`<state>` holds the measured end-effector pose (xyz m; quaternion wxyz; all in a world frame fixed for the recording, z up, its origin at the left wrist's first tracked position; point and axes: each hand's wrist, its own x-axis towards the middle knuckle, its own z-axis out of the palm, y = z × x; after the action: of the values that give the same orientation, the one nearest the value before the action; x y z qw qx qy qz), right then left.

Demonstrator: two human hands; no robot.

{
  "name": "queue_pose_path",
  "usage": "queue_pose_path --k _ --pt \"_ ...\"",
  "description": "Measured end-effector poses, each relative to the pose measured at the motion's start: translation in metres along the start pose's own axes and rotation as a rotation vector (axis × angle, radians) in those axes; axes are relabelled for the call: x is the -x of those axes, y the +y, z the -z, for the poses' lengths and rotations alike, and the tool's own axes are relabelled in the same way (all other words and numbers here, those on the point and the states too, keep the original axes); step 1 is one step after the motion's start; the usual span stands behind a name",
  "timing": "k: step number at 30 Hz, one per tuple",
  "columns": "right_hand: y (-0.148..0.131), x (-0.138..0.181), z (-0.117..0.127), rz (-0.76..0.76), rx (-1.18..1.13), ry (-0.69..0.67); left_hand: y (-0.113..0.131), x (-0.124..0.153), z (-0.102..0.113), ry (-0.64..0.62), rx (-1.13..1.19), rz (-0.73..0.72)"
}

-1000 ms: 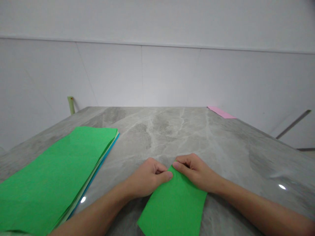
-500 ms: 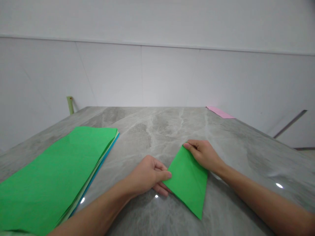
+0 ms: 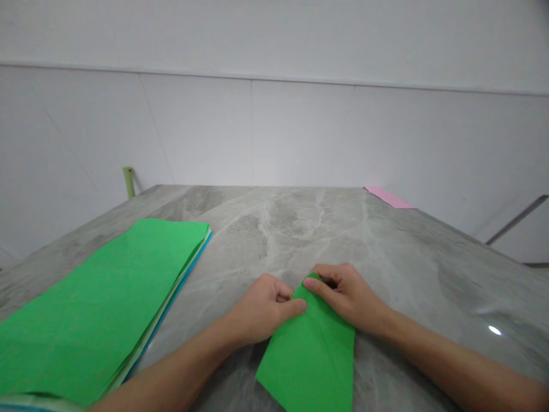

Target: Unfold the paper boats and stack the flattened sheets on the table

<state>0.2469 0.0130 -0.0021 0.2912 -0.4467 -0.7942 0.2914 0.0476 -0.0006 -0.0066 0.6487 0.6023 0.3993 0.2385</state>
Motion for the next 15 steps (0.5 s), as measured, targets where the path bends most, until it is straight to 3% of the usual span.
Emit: queue_pose_path --k 4,8,11,15 --pt "0.001 0.0 0.001 0.03 -0.006 0.036 0.001 0.001 -0.001 -0.03 -0.065 -0.01" --pt "0.007 -0.006 0.019 -0.14 -0.221 0.162 -0.001 0.001 -0.001 0.048 -0.048 -0.004" --pt "0.009 -0.006 0.028 -0.24 -0.423 0.104 -0.003 -0.001 0.001 0.158 0.028 -0.043" --pt "0.01 -0.004 0.02 -0.361 -0.7 0.045 -0.004 -0.003 0.004 0.281 0.152 -0.126"
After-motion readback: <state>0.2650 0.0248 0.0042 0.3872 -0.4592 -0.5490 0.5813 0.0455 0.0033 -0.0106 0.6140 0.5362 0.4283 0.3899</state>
